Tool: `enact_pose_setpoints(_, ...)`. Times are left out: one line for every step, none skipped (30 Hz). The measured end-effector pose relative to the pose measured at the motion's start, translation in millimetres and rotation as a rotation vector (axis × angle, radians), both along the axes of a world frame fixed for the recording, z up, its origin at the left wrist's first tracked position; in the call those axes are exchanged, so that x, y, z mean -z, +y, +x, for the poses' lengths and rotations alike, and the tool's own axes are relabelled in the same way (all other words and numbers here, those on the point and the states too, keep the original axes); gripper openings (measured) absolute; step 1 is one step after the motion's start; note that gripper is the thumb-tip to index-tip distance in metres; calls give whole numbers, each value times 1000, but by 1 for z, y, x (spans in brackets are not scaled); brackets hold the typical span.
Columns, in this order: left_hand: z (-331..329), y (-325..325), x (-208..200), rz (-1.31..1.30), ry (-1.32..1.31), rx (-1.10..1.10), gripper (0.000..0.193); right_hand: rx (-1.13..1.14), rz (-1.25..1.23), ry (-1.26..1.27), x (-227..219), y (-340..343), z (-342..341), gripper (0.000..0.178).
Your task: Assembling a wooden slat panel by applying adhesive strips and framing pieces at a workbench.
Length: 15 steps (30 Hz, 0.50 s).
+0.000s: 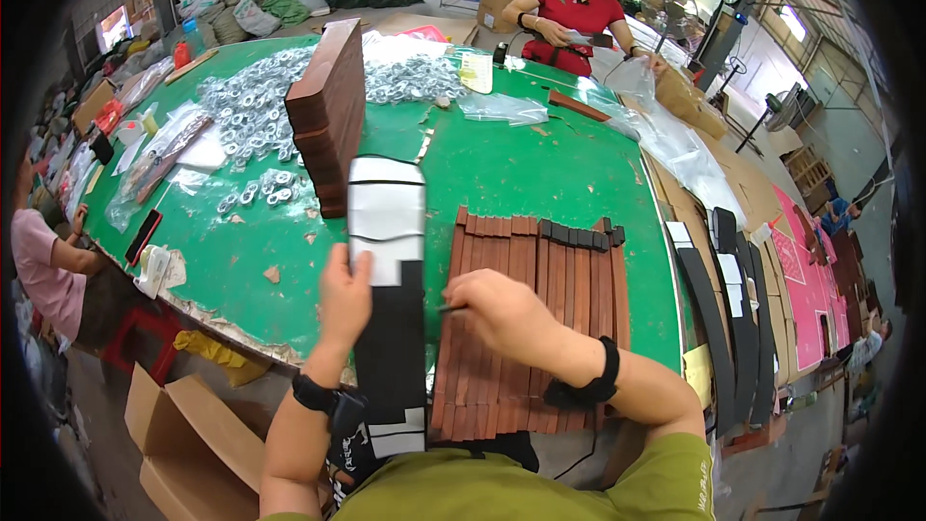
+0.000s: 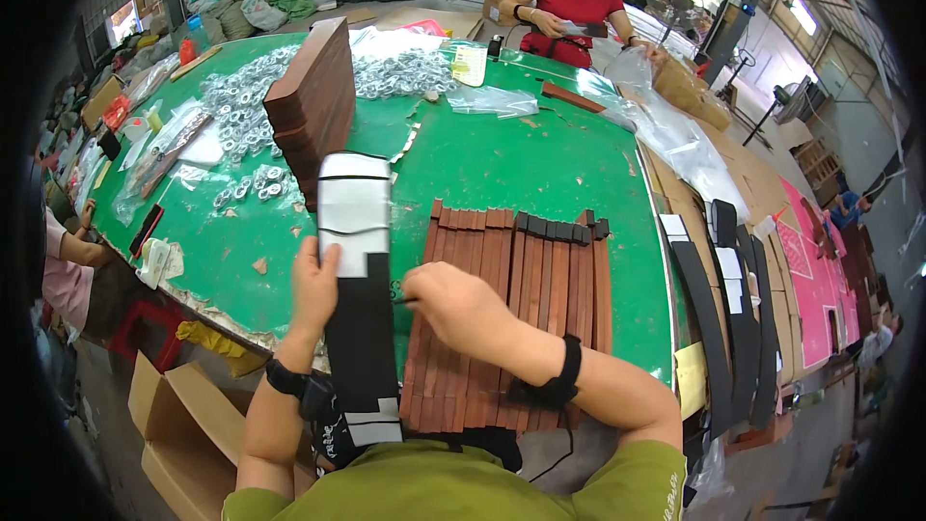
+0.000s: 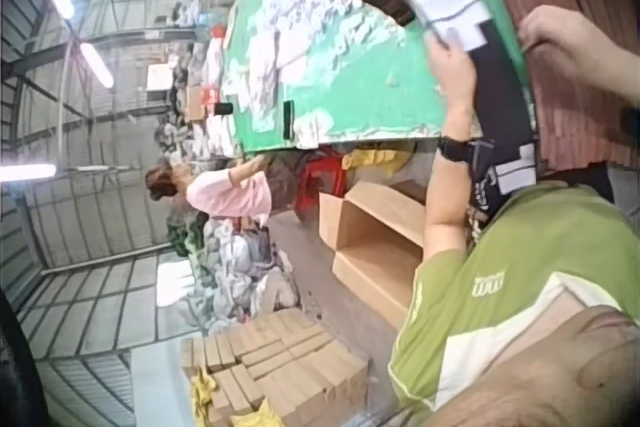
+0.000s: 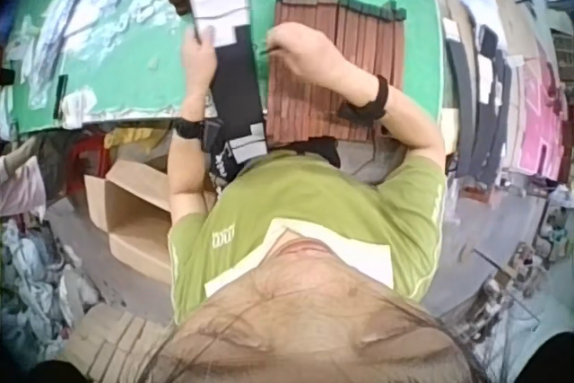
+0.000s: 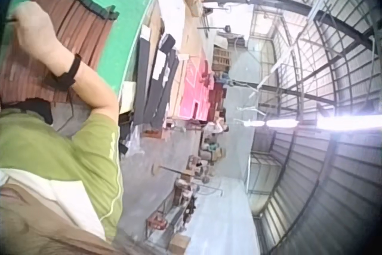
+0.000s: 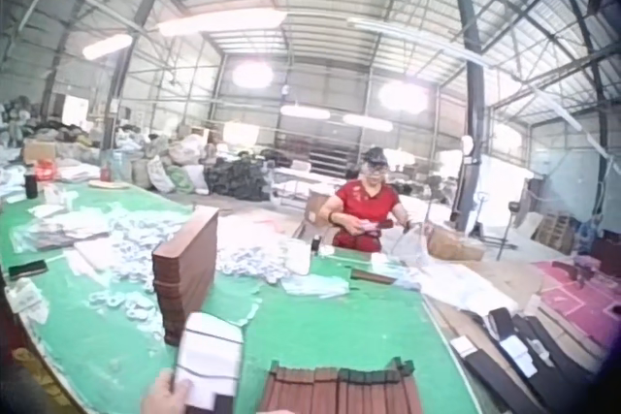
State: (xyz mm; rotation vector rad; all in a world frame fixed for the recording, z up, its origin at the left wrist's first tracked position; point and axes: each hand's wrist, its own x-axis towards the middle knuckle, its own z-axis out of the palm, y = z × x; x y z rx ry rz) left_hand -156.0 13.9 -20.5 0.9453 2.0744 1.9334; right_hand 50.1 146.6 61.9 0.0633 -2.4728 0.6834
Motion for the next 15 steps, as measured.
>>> enact_pose_setpoints(-24, -8, 17, -123, -6, -53, 28, 38, -164, -26, -4, 4, 2, 15)
enact_pose_setpoints(-37, -16, 32, -127, -8, -64, 28, 89, -210, -30, -12, 13, 1, 16)
enact_pose_setpoints(-45, -20, 45, -179, -10, -151, 38, 164, -251, -80, -19, 27, 4, 15)
enact_pose_setpoints(-46, -20, 54, -228, -12, -229, 50, 246, -277, -87, -15, 49, 8, 17)
enact_pose_setpoints(-42, -20, 57, -227, -15, -223, 50, 305, -449, -151, -13, 71, 14, 25)
enact_pose_setpoints(-35, -19, 59, -263, 247, -288, 59, 391, -452, -196, -10, 92, 20, 31)
enact_pose_setpoints(-28, -15, 58, -292, 508, -346, 69, 445, -433, -217, -6, 112, 27, 34)
enact_pose_setpoints(-15, -12, 45, -162, 439, -254, 73, 502, -401, -215, 5, 133, 32, 34)
enact_pose_setpoints(-2, -9, 33, -129, 613, -253, 68, 559, -365, -217, 12, 146, 37, 35)
enact_pose_setpoints(12, -6, 20, -96, 787, -254, 63, 564, -364, -229, 15, 150, 38, 35)
enact_pose_setpoints(25, -6, 5, -139, 881, -56, 57, 569, -311, -246, 16, 154, 39, 37)
enact_pose_setpoints(40, -5, -8, -177, 966, 148, 51, 575, -257, -266, 19, 158, 39, 39)
enact_pose_setpoints(61, 3, -25, -136, 992, 300, 42, 573, -259, -277, 27, 162, 37, 39)
enact_pose_setpoints(78, 5, -37, -229, 975, 520, 46, 480, -108, -228, 36, 166, 36, 41)
enact_pose_setpoints(92, 10, -33, -186, 970, 664, 59, 383, 41, -176, 41, 167, 33, 44)
